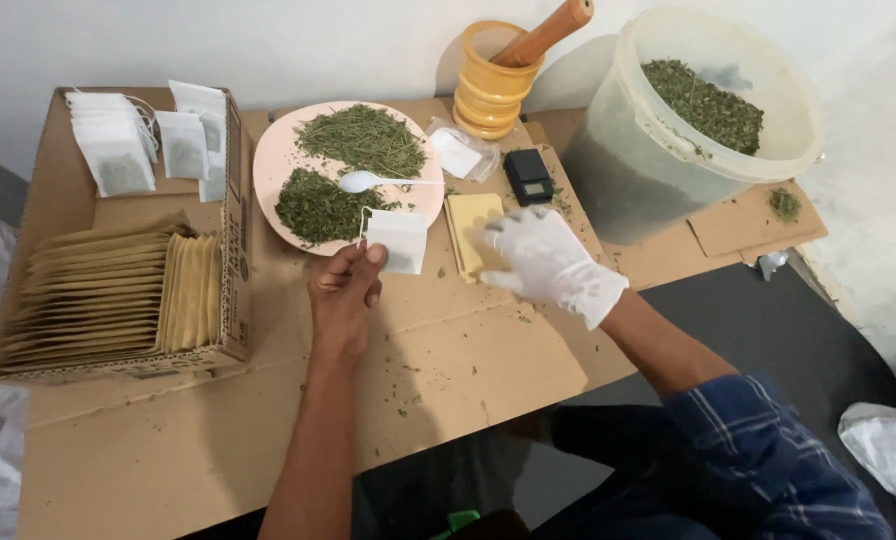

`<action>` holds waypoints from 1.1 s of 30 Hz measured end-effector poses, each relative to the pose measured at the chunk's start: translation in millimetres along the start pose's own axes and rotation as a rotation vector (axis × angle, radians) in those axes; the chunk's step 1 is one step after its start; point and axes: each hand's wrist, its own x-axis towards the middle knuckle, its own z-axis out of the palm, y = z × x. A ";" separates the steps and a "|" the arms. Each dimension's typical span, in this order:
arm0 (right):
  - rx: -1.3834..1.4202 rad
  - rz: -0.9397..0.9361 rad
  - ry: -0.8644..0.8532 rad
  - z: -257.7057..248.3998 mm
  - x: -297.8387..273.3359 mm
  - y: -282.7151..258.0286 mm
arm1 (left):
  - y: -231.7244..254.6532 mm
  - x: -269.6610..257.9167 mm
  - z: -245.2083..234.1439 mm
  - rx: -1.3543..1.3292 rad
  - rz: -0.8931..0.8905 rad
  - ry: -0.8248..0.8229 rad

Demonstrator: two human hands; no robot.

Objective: Manually folding and heat-sealing tea bags using a hair straightener.

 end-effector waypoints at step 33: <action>-0.294 0.191 0.466 -30.9 -24.1 35.1 | 35.9 -9.4 15.1 -0.025 -0.043 0.084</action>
